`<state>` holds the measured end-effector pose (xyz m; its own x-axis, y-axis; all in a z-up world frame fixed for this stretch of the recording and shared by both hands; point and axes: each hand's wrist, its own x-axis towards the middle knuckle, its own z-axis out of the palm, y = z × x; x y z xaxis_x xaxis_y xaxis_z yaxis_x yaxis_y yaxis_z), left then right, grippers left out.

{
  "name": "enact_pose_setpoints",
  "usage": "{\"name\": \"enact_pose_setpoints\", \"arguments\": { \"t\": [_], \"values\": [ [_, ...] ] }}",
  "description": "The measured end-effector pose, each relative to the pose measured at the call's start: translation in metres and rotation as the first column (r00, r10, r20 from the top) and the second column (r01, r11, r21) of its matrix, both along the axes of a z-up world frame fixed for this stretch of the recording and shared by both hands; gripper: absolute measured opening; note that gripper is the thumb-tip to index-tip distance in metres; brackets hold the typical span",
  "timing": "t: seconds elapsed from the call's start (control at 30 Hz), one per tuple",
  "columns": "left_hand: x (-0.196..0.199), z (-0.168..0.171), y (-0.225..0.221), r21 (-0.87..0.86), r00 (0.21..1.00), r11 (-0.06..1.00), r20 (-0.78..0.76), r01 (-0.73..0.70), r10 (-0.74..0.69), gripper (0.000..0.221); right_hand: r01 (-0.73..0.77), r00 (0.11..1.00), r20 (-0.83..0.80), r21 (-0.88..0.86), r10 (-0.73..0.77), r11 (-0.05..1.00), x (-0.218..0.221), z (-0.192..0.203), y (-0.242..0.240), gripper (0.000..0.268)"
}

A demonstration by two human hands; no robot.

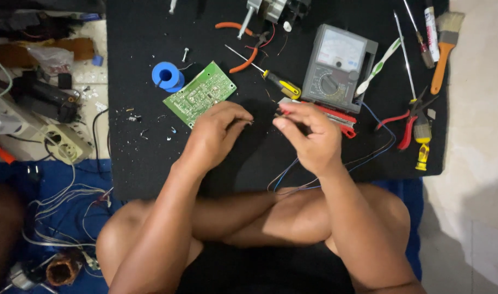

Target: A person is inspecting a circuit board, testing components with a multimeter, and soldering joints.

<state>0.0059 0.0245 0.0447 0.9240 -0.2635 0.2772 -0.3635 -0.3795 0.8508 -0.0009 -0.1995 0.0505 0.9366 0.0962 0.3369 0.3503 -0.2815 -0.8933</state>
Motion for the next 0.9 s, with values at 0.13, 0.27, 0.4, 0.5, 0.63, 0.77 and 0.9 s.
{"name": "enact_pose_setpoints", "arguments": {
  "t": [0.13, 0.27, 0.4, 0.5, 0.63, 0.77, 0.9],
  "values": [
    [-0.004, -0.008, -0.005, 0.216, 0.994, 0.975, 0.103, -0.052, 0.03, 0.015, 0.039, 0.999, -0.015, -0.071, -0.04, 0.997, -0.005, 0.005, 0.0, 0.023],
    [-0.004, -0.016, -0.007, 0.337, 0.985, 0.939, 0.171, -0.074, 0.017, 0.007, 0.07, 0.985, -0.151, -0.117, -0.087, 0.991, -0.014, 0.004, 0.0, 0.026],
    [-0.008, -0.015, -0.009, 0.361, 0.979, 0.928, 0.204, -0.089, 0.015, 0.01, 0.083, 0.982, -0.154, -0.16, -0.107, 0.984, -0.021, 0.009, -0.003, 0.029],
    [-0.012, -0.01, -0.008, 0.362, 0.975, 0.927, 0.222, -0.101, 0.019, 0.013, 0.06, 0.98, -0.173, -0.195, -0.095, 0.979, -0.028, 0.01, -0.005, 0.03],
    [-0.014, -0.026, -0.007, 0.299, 0.954, 0.946, 0.3, -0.123, 0.029, 0.012, 0.053, 0.974, -0.208, -0.194, -0.094, 0.98, -0.035, 0.005, -0.008, 0.035],
    [-0.042, -0.019, -0.017, 0.176, 0.869, 0.961, 0.483, -0.214, 0.105, 0.02, -0.026, 0.959, -0.281, 0.02, 0.03, 0.999, -0.048, 0.001, -0.011, 0.047],
    [-0.088, 0.007, -0.044, 0.218, 0.83, 0.952, 0.555, -0.215, 0.06, 0.018, -0.124, 0.839, -0.406, 0.506, 0.362, 0.853, -0.065, -0.003, -0.006, 0.072]
  ]
}}
